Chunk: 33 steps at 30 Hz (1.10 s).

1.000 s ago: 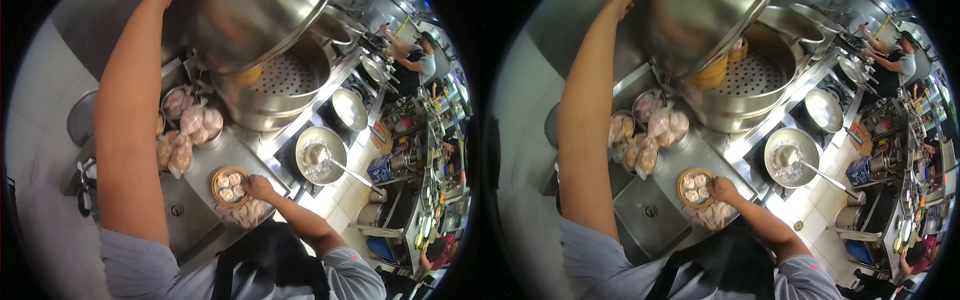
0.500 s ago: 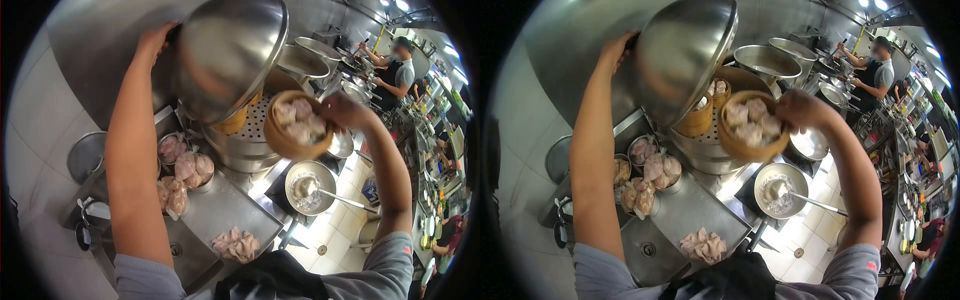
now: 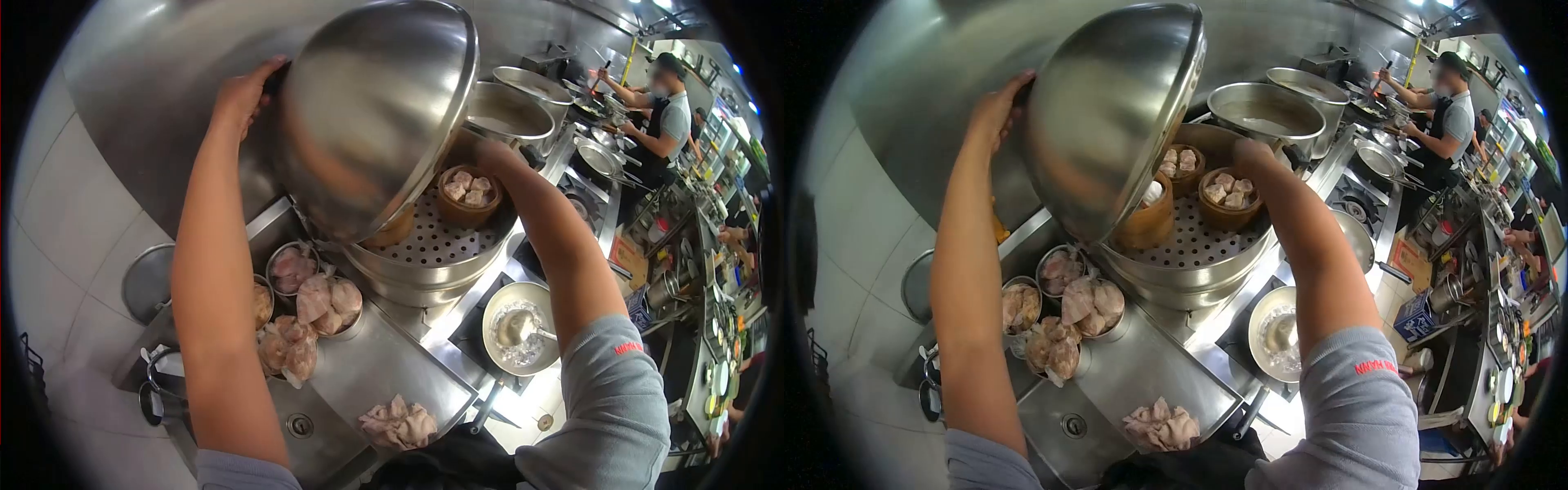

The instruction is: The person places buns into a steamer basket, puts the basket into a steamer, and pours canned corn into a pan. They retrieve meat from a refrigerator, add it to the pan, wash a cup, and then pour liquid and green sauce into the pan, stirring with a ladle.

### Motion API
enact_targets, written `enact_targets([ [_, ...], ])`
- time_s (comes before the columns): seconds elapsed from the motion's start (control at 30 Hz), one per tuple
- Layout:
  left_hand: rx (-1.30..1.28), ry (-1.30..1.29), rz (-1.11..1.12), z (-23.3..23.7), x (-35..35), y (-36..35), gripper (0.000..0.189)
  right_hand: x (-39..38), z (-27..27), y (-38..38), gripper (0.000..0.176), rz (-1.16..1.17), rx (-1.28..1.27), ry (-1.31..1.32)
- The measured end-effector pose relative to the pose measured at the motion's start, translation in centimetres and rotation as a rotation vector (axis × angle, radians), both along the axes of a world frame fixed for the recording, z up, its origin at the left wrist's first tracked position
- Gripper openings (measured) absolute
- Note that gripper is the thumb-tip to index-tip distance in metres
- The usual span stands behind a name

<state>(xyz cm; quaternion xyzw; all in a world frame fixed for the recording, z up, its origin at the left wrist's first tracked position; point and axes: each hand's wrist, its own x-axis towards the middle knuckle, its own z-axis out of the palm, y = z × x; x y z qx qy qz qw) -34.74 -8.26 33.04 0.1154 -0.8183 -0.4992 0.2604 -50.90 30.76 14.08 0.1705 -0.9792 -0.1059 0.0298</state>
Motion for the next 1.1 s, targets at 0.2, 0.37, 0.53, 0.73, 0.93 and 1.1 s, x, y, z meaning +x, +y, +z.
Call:
enact_targets([
  [0.2, 0.010, 0.003, -0.041, -0.5, -1.4, -1.2, 0.058, 0.2, 1.8, -10.9, 0.023, 0.236, -0.783, -0.360],
  [0.37, -0.016, 0.009, 0.018, -0.2, -0.5, -1.1, 0.058, 0.9, 0.8, -13.9, 0.019, 0.138, -0.249, -0.605],
  [0.53, -0.011, -0.011, -0.017, -0.5, -0.6, -2.3, 0.060, 1.4, 0.0, -14.2, 0.019, 0.025, -0.510, -0.580],
  [0.73, -0.006, -0.022, 0.006, -0.8, -1.2, -3.0, 0.064, 4.5, 4.3, -13.0, 0.031, 0.120, -0.745, -0.436],
  [0.93, -0.024, -0.089, 0.026, -0.5, -0.7, -3.2, 0.064, -0.1, 6.0, -11.9, 0.024, -0.036, -0.544, -0.383],
  [1.1, -0.037, -0.046, 0.018, -1.0, -1.1, -4.0, 0.061, -6.0, 1.1, -8.8, 0.022, -0.171, -1.018, -0.324],
])
